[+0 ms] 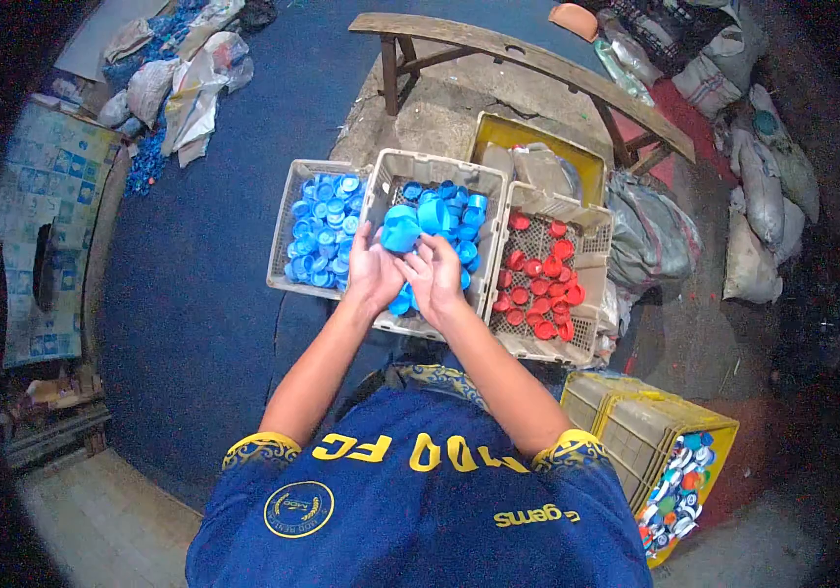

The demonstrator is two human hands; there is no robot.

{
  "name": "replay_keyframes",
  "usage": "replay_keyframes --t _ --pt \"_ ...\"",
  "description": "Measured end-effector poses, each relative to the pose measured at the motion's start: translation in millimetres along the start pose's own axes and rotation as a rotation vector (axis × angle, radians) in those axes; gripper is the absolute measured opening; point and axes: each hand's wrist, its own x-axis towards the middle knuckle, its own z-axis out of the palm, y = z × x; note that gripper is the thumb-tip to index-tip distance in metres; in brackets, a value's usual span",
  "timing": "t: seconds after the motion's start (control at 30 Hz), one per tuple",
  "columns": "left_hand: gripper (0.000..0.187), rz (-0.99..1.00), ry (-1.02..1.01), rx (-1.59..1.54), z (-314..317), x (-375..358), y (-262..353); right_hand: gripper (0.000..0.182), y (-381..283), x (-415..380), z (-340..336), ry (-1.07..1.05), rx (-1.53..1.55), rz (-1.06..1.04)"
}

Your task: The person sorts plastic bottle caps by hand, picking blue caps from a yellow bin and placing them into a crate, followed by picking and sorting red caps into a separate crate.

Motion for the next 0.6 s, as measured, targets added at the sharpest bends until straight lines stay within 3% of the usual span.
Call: replay_keyframes --t 0.13,0.23,0.47,0.6 --pt "0.086 0.039 0.295 -0.039 8.6 12.2 2.1 0.055 -10.3 18.4 -1.8 0.071 -0.052 0.017" --pt "0.096 0.037 0.238 0.072 -26.2 5.7 -4.2 0.074 -12.3 16.9 -13.1 0.071 -0.127 0.03" --pt "0.043 -0.185 0.45 -0.017 -100.9 -48.2 -21.5 0.048 -5.2 -21.0 -94.8 0.088 -0.304 0.121" --pt "0.035 -0.252 0.504 -0.002 -128.0 -67.8 -27.2 0.042 -5.0 -60.9 -136.7 0.23 -0.441 0.126"
